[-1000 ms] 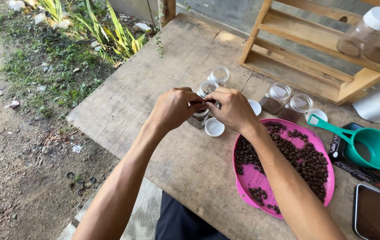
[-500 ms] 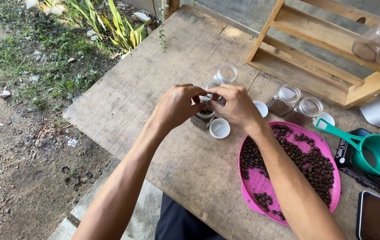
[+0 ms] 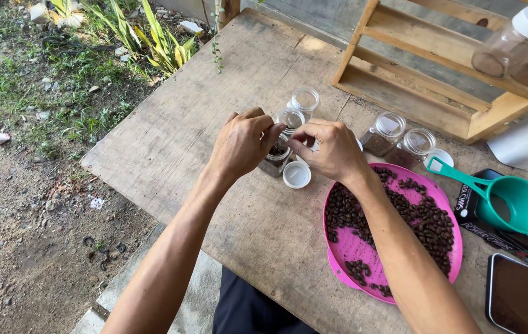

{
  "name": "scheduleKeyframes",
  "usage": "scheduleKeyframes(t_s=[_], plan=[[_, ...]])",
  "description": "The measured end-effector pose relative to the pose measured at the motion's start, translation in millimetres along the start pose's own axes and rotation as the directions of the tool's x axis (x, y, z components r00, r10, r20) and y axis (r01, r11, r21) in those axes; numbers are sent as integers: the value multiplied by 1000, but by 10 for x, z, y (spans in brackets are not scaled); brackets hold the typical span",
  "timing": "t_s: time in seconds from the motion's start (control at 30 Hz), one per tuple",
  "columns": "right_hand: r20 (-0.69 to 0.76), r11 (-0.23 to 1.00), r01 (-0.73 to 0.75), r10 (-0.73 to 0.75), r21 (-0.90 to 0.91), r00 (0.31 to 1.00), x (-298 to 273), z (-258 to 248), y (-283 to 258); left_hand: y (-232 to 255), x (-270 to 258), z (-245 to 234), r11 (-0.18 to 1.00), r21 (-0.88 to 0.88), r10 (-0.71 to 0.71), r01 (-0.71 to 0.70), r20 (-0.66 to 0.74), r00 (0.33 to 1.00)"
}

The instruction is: Sort and pack roasted coffee beans from a tray into individual glass jars.

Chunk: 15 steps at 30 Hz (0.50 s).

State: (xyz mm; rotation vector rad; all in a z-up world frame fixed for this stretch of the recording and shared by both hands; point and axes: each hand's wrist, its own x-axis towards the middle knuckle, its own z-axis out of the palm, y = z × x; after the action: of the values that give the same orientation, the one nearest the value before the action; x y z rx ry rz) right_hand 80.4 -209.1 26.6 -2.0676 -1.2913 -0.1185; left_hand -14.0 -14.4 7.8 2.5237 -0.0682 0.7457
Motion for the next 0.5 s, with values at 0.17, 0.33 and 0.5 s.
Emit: scheduleKeyframes(t_s=[0.17, 0.33, 0.5], plan=[[-34, 999, 39, -40, -18, 999, -172, -162, 22, 115, 74, 172, 999, -42, 31, -30, 27, 999], [-22, 999, -15, 15, -31, 1000, -382, -302, 197, 370, 145, 268, 995, -89, 61, -54, 73, 995], [-63, 995, -75, 71, -72, 996, -628, -469, 326, 557, 225, 523, 987, -126, 116, -105, 91, 989]])
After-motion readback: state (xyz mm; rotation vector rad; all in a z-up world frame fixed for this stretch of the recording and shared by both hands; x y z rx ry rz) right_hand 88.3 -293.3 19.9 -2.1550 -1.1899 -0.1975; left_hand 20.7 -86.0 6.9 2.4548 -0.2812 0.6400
